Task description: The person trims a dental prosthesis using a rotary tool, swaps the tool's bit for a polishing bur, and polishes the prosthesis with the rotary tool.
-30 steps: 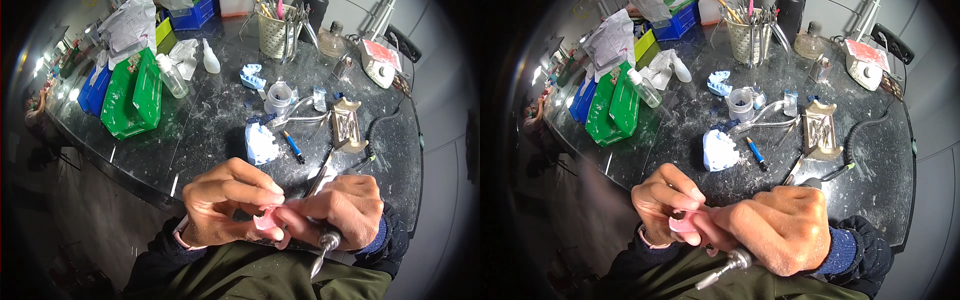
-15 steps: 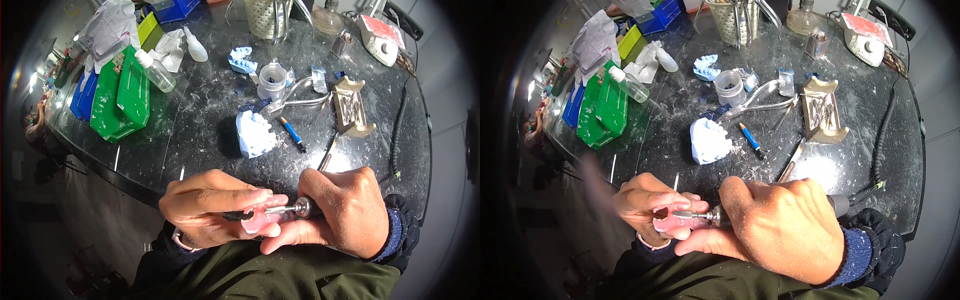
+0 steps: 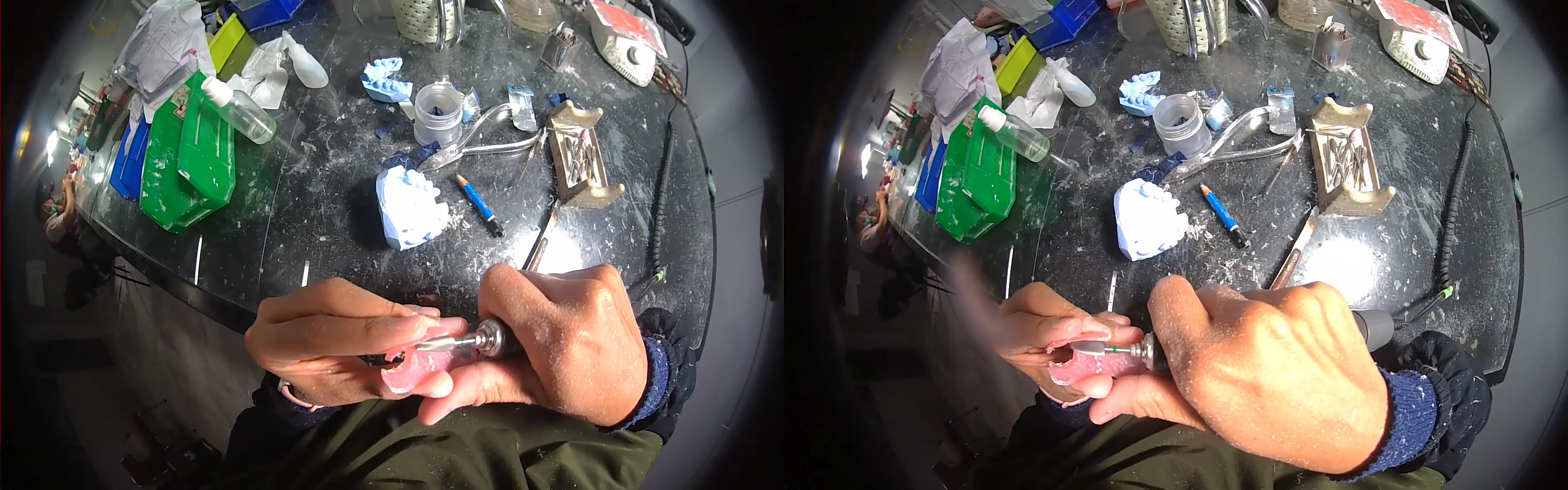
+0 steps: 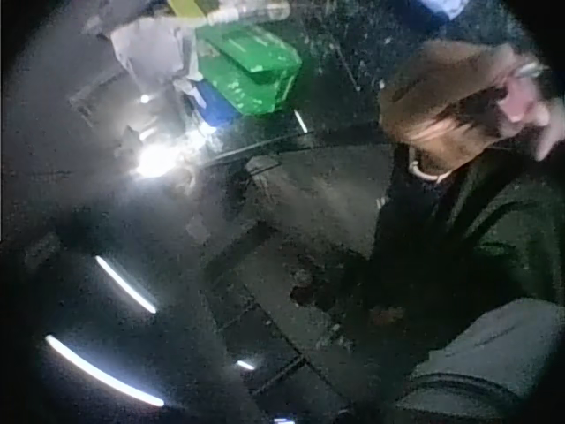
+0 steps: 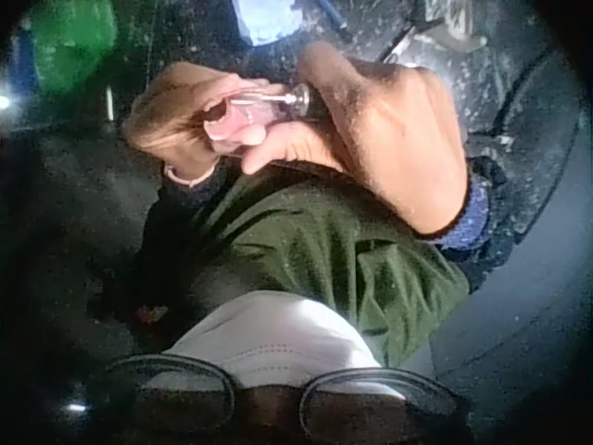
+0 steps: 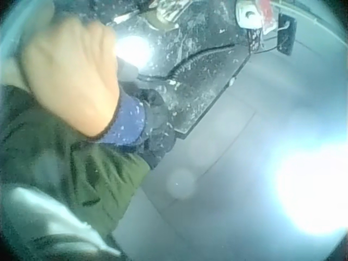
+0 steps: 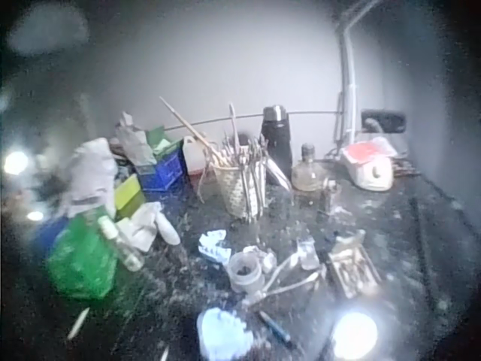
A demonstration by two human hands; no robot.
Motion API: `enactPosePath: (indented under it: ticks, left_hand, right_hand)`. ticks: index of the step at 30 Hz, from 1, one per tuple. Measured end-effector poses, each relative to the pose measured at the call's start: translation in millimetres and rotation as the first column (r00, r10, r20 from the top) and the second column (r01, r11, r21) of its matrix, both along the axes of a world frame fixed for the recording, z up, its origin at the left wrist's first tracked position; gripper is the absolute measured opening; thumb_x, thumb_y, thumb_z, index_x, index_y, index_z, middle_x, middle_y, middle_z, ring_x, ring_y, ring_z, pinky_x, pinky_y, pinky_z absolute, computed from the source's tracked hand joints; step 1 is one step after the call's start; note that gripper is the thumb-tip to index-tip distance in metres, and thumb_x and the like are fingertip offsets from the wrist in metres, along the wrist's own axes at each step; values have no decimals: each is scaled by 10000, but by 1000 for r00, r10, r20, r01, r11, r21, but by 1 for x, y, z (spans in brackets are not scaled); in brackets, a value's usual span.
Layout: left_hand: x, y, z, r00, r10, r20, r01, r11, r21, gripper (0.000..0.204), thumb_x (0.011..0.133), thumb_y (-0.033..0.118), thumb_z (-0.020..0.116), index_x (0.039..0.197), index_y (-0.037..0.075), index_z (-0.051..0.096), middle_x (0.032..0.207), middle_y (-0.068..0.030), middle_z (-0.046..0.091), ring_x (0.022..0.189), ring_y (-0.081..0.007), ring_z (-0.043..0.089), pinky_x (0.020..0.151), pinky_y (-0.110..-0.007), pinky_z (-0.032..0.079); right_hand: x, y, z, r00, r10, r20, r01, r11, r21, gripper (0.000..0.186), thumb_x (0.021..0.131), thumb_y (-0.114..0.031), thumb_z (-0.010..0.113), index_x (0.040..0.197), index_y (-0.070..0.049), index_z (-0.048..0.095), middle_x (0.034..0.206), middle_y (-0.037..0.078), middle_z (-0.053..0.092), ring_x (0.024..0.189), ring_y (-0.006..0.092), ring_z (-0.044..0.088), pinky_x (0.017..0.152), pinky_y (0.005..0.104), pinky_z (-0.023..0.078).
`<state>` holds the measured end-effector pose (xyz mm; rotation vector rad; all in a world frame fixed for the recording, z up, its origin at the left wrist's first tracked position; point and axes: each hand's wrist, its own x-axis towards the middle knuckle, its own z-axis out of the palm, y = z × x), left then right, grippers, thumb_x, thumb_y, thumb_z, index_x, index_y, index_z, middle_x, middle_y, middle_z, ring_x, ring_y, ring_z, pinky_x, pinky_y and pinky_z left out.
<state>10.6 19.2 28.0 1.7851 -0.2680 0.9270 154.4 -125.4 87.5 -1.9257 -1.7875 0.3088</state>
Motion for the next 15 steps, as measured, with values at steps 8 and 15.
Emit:
enactPosePath:
  ticks: [8,15]
  left_hand:
    - [-1,-3,-4,1000,-5,11,5,999,-34,303,726,70,776,975,-44,645,851,-201,663,755,-241,692,642,-279,591]
    - [-1,2,4,999,-20,-43,23,998,61,263,737,49,760,961,-38,655,856,-204,663,743,-230,691,632,-257,585]
  right_hand:
    - [0,0,0,1000,-6,21,6,1000,27,594,653,-602,704,628,-51,485,440,61,440,375,240,506,372,333,367]
    - [3,2,0,998,38,51,-42,996,80,580,641,-579,730,598,-65,466,430,41,423,363,223,495,365,326,362]
